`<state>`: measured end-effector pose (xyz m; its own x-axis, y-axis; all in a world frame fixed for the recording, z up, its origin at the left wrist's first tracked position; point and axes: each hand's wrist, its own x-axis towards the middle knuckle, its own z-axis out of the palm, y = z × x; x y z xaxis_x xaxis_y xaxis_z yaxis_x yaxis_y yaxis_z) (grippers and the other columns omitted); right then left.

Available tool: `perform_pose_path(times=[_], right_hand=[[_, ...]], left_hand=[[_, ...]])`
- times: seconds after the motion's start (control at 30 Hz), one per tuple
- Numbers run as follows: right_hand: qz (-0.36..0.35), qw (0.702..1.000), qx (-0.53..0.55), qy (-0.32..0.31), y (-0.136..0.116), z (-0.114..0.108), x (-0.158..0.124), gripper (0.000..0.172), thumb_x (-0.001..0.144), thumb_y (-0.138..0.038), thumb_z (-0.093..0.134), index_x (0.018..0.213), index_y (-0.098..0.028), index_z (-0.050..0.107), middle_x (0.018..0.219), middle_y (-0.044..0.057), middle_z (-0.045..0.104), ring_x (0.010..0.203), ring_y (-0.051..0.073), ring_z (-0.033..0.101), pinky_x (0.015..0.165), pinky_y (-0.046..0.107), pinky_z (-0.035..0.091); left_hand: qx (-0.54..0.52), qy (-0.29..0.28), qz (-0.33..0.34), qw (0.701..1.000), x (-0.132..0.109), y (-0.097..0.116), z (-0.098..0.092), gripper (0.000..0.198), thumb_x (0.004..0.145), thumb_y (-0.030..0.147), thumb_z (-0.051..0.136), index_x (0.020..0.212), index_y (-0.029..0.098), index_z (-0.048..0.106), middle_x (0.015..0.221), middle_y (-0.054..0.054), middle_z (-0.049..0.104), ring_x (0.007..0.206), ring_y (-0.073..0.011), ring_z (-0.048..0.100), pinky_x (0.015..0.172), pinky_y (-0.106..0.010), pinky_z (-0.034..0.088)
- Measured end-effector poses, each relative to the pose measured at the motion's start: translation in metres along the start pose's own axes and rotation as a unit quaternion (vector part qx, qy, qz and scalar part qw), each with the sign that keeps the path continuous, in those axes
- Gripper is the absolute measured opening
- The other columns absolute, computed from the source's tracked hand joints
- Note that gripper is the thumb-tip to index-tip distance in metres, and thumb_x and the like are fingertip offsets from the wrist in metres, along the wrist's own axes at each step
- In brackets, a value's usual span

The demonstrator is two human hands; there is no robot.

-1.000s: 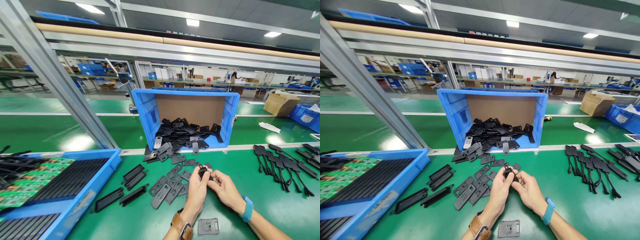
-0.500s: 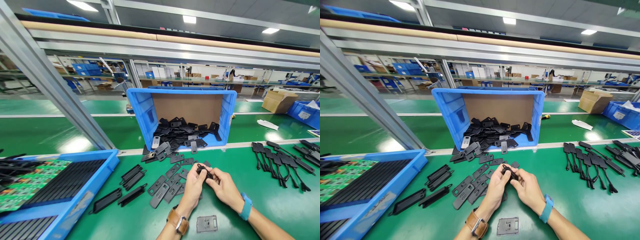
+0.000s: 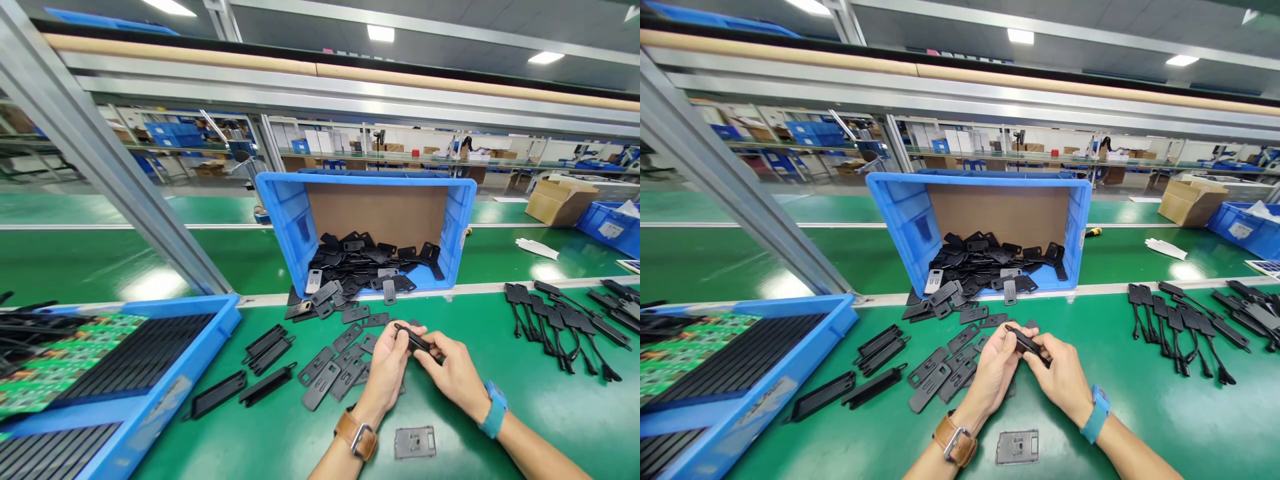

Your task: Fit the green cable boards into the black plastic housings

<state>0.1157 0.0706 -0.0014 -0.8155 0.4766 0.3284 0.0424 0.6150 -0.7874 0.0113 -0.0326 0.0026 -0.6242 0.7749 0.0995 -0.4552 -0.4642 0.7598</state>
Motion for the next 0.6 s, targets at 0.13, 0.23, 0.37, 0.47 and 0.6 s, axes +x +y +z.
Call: perform_pose_path(times=[0.13,0.23,0.37,0.47,0.6], right_hand=[[0.023,0.998,0.062,-0.023,-0.001,0.0,0.001,0.015,0.091,-0.032,0.06,0.097,-0.018,0.064,0.074,0.0,0.062,0.063,0.015,0.053,0.061,0.025,0.04],[0.04,0.994,0.101,-0.035,0.002,0.003,0.001,0.019,0.091,-0.033,0.06,0.1,-0.018,0.064,0.074,-0.001,0.061,0.063,0.014,0.052,0.06,0.025,0.041],[0.021,0.996,0.086,0.002,0.005,0.008,-0.002,0.018,0.091,-0.034,0.061,0.095,-0.017,0.065,0.076,0.001,0.061,0.066,0.015,0.052,0.063,0.025,0.041],[-0.001,0.998,0.057,0.025,0.005,0.01,-0.003,0.016,0.09,-0.033,0.061,0.089,-0.017,0.064,0.075,0.001,0.06,0.067,0.015,0.05,0.063,0.025,0.04],[0.003,0.998,0.057,0.018,0.003,0.008,-0.002,0.016,0.091,-0.033,0.06,0.091,-0.018,0.065,0.075,0.001,0.061,0.066,0.016,0.051,0.063,0.026,0.041]], left_hand=[[-0.009,0.004,0.008,1.0,0.001,-0.001,-0.001,0.021,0.088,0.035,0.068,0.094,0.017,0.059,0.097,-0.008,0.068,0.102,-0.0233,0.063,0.093,-0.036,0.043],[-0.026,0.008,0.003,1.0,0.002,-0.002,-0.003,0.02,0.088,0.035,0.067,0.094,0.018,0.059,0.096,-0.007,0.067,0.101,-0.0223,0.062,0.094,-0.036,0.043],[-0.034,0.022,-0.002,0.999,0.001,-0.006,-0.003,0.022,0.087,0.037,0.068,0.093,0.018,0.059,0.096,-0.008,0.067,0.098,-0.0218,0.062,0.092,-0.036,0.043],[-0.026,0.034,0.004,0.999,0.0,-0.008,-0.001,0.021,0.088,0.037,0.067,0.091,0.018,0.058,0.094,-0.007,0.068,0.096,-0.0209,0.062,0.089,-0.035,0.044],[-0.018,0.035,0.0,0.999,0.0,-0.006,0.001,0.023,0.088,0.038,0.067,0.091,0.017,0.058,0.094,-0.007,0.068,0.096,-0.021,0.063,0.09,-0.036,0.045]])
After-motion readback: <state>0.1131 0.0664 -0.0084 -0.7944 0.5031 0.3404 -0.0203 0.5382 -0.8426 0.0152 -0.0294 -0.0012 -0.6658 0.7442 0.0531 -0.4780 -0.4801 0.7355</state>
